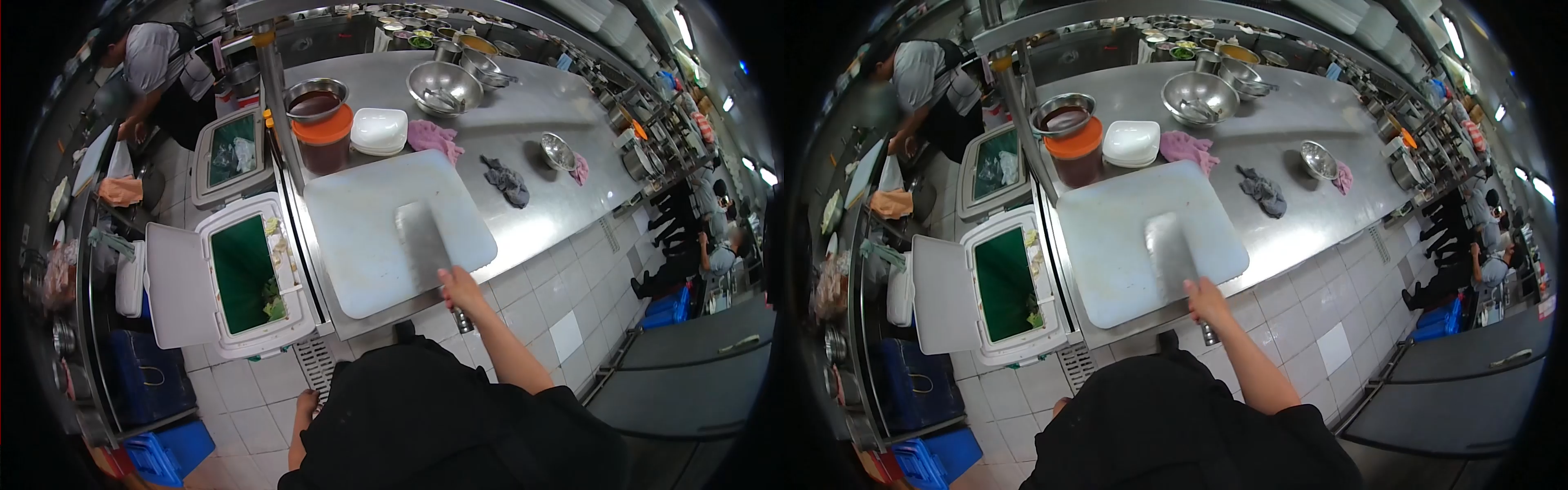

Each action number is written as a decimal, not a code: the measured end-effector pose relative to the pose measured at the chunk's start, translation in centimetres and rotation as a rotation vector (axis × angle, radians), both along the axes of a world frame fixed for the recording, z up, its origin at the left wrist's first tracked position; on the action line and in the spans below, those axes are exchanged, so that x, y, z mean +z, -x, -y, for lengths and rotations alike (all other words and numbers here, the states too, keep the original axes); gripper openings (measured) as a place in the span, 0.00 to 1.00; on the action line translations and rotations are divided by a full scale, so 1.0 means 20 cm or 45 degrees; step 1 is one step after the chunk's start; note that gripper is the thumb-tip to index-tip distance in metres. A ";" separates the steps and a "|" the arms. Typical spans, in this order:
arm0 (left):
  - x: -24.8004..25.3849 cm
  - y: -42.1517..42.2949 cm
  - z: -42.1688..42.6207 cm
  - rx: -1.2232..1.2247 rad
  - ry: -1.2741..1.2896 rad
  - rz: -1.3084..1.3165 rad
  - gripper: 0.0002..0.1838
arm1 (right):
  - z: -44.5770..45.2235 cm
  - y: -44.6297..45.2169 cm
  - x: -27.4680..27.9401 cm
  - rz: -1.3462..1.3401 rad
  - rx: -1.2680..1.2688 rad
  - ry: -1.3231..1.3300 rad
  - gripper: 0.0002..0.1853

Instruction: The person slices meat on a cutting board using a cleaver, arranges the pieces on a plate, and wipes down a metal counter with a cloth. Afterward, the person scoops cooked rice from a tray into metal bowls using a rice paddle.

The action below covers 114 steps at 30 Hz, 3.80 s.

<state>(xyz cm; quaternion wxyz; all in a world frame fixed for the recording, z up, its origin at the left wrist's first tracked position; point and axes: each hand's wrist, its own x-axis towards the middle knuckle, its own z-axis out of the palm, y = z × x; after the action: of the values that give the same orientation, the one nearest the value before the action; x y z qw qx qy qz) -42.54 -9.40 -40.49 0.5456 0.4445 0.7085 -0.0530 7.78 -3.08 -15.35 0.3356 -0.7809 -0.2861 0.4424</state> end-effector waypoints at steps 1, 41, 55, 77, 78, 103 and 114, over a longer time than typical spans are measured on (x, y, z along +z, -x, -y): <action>-0.01 0.01 -0.01 0.009 -0.032 0.034 0.17 | -0.01 0.03 0.01 -0.045 0.021 -0.008 0.20; -0.35 0.02 0.33 -0.070 -0.197 -0.190 0.19 | -0.73 -0.62 0.17 0.876 0.437 0.060 0.30; 0.06 -0.22 0.08 0.200 -0.212 0.040 0.19 | -0.81 -0.62 0.10 0.976 0.772 -0.152 0.29; 0.13 -0.18 0.04 -0.033 -0.113 -0.022 0.19 | -0.16 -0.43 0.16 0.694 0.335 0.109 0.30; 0.13 -0.19 0.02 -0.017 -0.117 -0.018 0.19 | -0.16 -0.34 0.18 0.690 0.397 0.097 0.30; -0.50 0.10 0.21 -0.411 -0.391 -0.077 0.19 | 0.16 -0.18 0.20 0.356 0.093 0.120 0.27; -0.22 -0.11 -0.13 0.092 -0.088 0.224 0.17 | 0.04 0.19 0.16 0.290 0.320 0.087 0.28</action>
<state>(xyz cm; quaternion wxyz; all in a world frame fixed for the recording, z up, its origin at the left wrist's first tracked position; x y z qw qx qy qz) -40.42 -6.79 -44.86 0.5915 0.4402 0.6749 0.0303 3.92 -3.94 -12.14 0.2162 -0.7951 -0.4024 0.3989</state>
